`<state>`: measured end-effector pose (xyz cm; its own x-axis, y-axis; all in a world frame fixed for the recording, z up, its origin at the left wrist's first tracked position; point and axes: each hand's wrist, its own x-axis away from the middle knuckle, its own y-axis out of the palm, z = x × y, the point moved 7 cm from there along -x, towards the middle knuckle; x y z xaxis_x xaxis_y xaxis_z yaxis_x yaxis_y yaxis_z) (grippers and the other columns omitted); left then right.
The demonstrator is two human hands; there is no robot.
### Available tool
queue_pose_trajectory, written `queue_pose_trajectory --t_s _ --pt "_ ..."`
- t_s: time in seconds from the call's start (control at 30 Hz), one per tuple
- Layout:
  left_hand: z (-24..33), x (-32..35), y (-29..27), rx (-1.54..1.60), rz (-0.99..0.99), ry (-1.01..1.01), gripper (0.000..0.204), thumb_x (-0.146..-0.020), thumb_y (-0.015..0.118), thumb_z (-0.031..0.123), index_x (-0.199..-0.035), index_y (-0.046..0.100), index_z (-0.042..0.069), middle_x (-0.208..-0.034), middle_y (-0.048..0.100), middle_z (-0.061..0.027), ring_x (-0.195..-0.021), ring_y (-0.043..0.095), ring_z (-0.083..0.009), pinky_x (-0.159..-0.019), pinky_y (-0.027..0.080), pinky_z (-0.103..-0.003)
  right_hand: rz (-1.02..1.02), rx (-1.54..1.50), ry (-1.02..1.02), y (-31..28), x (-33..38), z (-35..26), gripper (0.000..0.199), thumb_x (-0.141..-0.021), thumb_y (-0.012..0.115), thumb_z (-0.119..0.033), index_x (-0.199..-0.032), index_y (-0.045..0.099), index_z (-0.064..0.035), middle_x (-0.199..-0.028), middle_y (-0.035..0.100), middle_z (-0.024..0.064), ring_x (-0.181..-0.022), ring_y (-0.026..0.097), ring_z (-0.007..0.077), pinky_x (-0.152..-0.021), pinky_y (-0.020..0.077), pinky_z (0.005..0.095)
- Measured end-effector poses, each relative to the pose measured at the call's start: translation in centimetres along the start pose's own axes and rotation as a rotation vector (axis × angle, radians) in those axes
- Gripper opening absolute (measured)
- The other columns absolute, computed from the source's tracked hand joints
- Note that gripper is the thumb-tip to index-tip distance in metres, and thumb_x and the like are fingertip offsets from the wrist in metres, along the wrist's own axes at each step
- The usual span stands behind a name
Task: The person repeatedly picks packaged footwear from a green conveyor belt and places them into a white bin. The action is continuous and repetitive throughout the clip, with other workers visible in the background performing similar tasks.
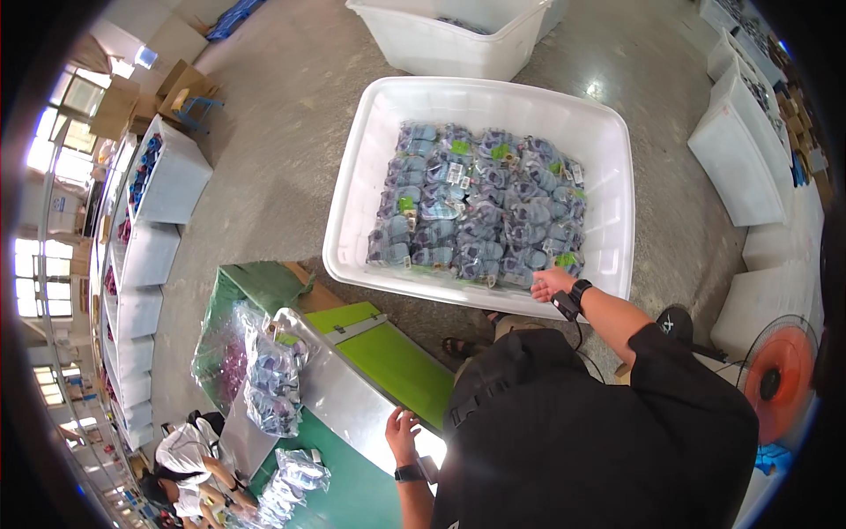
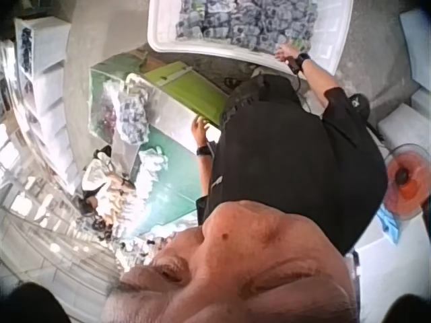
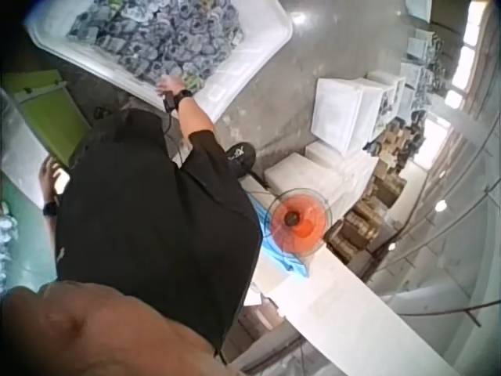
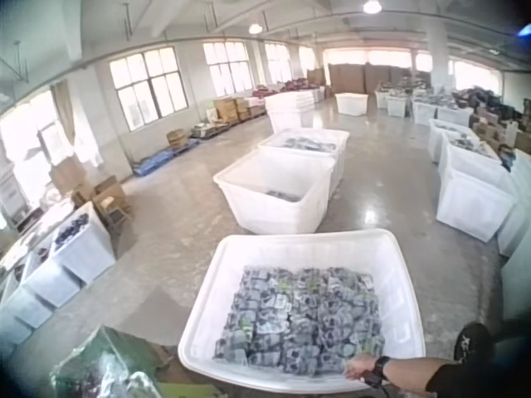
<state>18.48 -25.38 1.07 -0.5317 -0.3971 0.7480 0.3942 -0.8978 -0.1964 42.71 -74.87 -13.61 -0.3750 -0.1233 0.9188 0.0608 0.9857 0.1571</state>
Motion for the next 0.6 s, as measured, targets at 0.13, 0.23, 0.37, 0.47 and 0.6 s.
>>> queue_pose_trajectory --t_s 0.13,0.23,0.37,0.47,0.6 --pt "-5.1 0.7 -2.7 0.094 0.064 -0.074 0.044 -0.091 0.06 0.023 -0.129 0.048 0.003 -0.1 0.064 -0.0099 -0.081 0.064 -0.0188 -0.063 0.053 -0.029 -0.075 0.072 0.036 2.2 0.5 0.6 0.043 -0.089 0.063 -0.029 -0.114 0.047 0.0018 -0.1 0.061 0.0192 -0.078 0.068 0.0296 -0.061 0.0572 0.0391" --pt "-8.2 0.7 -4.4 0.153 0.088 -0.103 0.049 -0.089 0.064 0.019 -0.129 0.047 -0.002 -0.102 0.065 -0.0153 -0.084 0.066 -0.023 -0.064 0.055 -0.033 -0.048 0.282 -0.008 1.5 0.3 0.2 0.041 -0.089 0.064 -0.03 -0.111 0.048 0.0008 -0.104 0.062 0.0204 -0.08 0.068 0.0292 -0.067 0.0588 0.0401" --pt "-9.0 0.4 -7.0 0.133 0.148 -0.084 0.051 -0.087 0.066 0.024 -0.128 0.05 0.0 -0.098 0.065 -0.0145 -0.08 0.066 -0.0197 -0.061 0.054 -0.03 0.031 0.301 -0.064 -0.6 -0.3 -0.7 0.032 -0.087 0.064 -0.03 -0.104 0.052 -0.0052 -0.095 0.064 0.0168 -0.077 0.068 0.0278 -0.062 0.0581 0.0393" --pt "-9.8 -0.2 -10.3 0.113 0.244 -0.014 0.053 -0.083 0.071 0.03 -0.124 0.055 0.0 -0.092 0.066 -0.0141 -0.077 0.065 -0.0171 -0.058 0.054 -0.028 0.038 0.27 -0.059 -0.9 0.2 -0.9 0.031 -0.087 0.062 -0.029 -0.105 0.052 -0.0052 -0.087 0.062 0.0146 -0.069 0.067 0.026 -0.051 0.0553 0.0364" --pt "-11.1 -1.9 -16.8 -0.054 0.417 0.067 0.05 -0.081 0.073 0.03 -0.118 0.06 -0.001 -0.082 0.069 -0.0122 -0.074 0.066 -0.0172 -0.064 0.052 -0.029 0.088 0.304 -0.041 -0.9 0.5 -0.1 0.024 -0.087 0.06 -0.026 -0.102 0.054 -0.0073 -0.078 0.061 0.0096 -0.06 0.064 0.0223 -0.045 0.0521 0.0335"
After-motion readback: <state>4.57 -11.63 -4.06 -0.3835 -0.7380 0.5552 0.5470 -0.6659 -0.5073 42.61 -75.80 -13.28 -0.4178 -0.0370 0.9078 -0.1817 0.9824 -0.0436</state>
